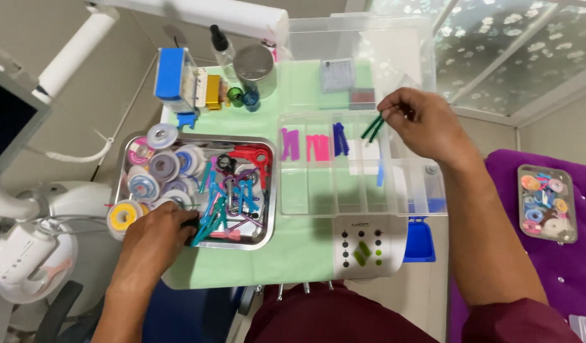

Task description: Organizing small dental ligatures from a metal tray into a compartmentalized storage box.

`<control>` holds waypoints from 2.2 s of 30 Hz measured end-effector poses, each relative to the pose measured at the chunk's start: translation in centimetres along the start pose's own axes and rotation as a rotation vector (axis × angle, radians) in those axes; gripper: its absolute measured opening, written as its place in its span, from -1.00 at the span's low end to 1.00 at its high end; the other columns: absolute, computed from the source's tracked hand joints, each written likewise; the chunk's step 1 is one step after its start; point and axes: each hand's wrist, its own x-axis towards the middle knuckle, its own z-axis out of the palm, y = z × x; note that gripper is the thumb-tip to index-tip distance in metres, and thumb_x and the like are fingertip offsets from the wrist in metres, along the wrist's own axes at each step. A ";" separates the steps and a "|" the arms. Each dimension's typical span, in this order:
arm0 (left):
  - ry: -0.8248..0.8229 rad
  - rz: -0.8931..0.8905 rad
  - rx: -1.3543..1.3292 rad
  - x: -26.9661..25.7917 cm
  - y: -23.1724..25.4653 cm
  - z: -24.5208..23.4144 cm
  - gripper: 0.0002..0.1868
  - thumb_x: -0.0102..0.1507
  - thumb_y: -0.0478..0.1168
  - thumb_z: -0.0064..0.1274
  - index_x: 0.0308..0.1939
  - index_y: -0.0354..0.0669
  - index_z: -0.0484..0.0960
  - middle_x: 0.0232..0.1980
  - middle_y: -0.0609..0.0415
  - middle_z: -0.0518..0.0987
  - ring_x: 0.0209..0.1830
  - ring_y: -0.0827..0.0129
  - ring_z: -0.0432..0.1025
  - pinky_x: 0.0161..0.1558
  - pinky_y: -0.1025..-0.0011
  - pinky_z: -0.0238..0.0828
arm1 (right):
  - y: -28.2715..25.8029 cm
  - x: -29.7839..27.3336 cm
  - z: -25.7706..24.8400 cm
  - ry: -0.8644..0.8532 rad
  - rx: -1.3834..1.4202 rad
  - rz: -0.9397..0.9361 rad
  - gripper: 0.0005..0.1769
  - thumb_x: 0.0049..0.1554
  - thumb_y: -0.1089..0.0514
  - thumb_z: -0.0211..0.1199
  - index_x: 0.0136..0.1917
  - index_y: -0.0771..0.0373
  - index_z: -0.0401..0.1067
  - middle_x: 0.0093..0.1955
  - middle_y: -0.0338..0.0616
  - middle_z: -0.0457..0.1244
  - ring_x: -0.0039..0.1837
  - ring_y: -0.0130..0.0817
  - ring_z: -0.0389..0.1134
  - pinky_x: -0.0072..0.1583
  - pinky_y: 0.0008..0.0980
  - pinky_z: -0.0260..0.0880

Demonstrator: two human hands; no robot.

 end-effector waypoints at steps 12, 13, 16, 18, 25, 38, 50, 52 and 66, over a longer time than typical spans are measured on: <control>-0.116 -0.095 0.014 0.9 0.2 -0.1 -0.72 0.16 -0.06 0.19 -0.05 0.19 0.77 -0.11 0.10 0.63 -0.10 0.08 0.56 -0.06 0.11 0.48 | 0.8 2.2 0.7 -0.347 -0.311 -0.033 -0.80 0.10 0.28 0.20 -0.04 0.19 0.61 -0.17 -0.05 0.45 -0.13 -0.15 0.46 -0.03 -0.18 0.44; -0.115 -0.096 0.016 0.9 0.1 0.0 -0.72 0.16 -0.06 0.19 -0.05 0.19 0.77 -0.11 0.10 0.63 -0.10 0.08 0.56 -0.06 0.11 0.48 | 0.9 2.4 1.0 -0.347 -0.309 -0.035 -0.80 0.10 0.28 0.20 -0.04 0.19 0.61 -0.17 -0.05 0.45 -0.13 -0.15 0.46 -0.03 -0.18 0.44; -0.092 -0.073 -0.001 0.9 -0.1 0.2 -0.73 0.13 -0.07 0.20 -0.09 0.17 0.78 -0.11 0.11 0.64 -0.10 0.09 0.56 -0.05 0.14 0.48 | 1.1 2.4 1.5 -0.254 -0.360 -0.008 -0.83 0.14 0.27 0.21 -0.04 0.20 0.61 -0.12 -0.04 0.44 -0.10 -0.12 0.47 0.02 -0.15 0.45; -0.102 -0.098 0.005 1.0 0.1 0.1 -0.75 0.15 -0.06 0.20 -0.10 0.15 0.78 -0.10 0.12 0.64 -0.08 0.10 0.56 -0.05 0.14 0.48 | 1.2 2.1 1.7 -0.156 -0.397 -0.124 -0.80 0.11 0.30 0.23 -0.06 0.19 0.65 -0.11 -0.02 0.45 -0.05 -0.05 0.45 0.07 -0.09 0.42; -0.118 -0.072 -0.040 1.1 0.3 -0.2 -0.78 0.13 -0.11 0.20 -0.16 0.03 0.76 -0.08 0.15 0.65 -0.07 0.09 0.56 -0.03 0.15 0.47 | -0.1 0.9 -0.8 0.070 -0.337 -0.284 -0.79 0.16 0.32 0.24 0.05 0.26 0.62 -0.06 0.06 0.43 -0.06 -0.04 0.45 0.10 -0.11 0.43; 0.034 0.126 0.095 0.5 0.3 -0.7 -0.81 0.16 -0.09 0.17 -0.19 0.06 0.78 -0.20 0.05 0.57 -0.22 0.07 0.54 -0.20 0.07 0.44 | -1.1 -1.6 0.2 0.087 -0.299 -0.243 -0.82 0.28 0.22 0.31 0.14 0.22 0.61 -0.07 0.00 0.41 -0.22 -0.24 0.38 -0.07 -0.26 0.42; 0.068 0.331 0.154 1.2 -1.1 -0.6 -0.76 0.04 -0.17 0.26 -0.20 0.01 0.77 -0.23 0.10 0.60 -0.26 0.12 0.55 -0.26 0.15 0.46 | -3.2 -1.5 2.2 0.041 -0.272 -0.292 -0.81 0.25 0.22 0.31 0.12 0.23 0.62 -0.08 -0.01 0.42 -0.24 -0.26 0.37 -0.10 -0.28 0.40; 0.055 0.360 0.194 1.4 -1.3 -0.5 -0.79 0.07 -0.17 0.25 -0.22 -0.02 0.77 -0.22 0.10 0.60 -0.26 0.14 0.56 -0.25 0.16 0.47 | -3.4 -1.6 2.3 0.038 -0.260 -0.287 -0.81 0.24 0.22 0.30 0.13 0.23 0.62 -0.07 -0.01 0.42 -0.25 -0.27 0.37 -0.10 -0.29 0.40; 0.101 0.549 0.138 1.4 -2.7 -0.3 -0.84 0.17 -0.14 0.20 -0.25 -0.11 0.74 -0.28 0.06 0.57 -0.30 0.14 0.54 -0.30 0.14 0.44 | -5.4 -1.9 4.0 -0.002 -0.267 -0.187 -0.81 0.26 0.18 0.32 0.13 0.19 0.63 -0.14 -0.04 0.42 -0.31 -0.26 0.35 -0.15 -0.28 0.38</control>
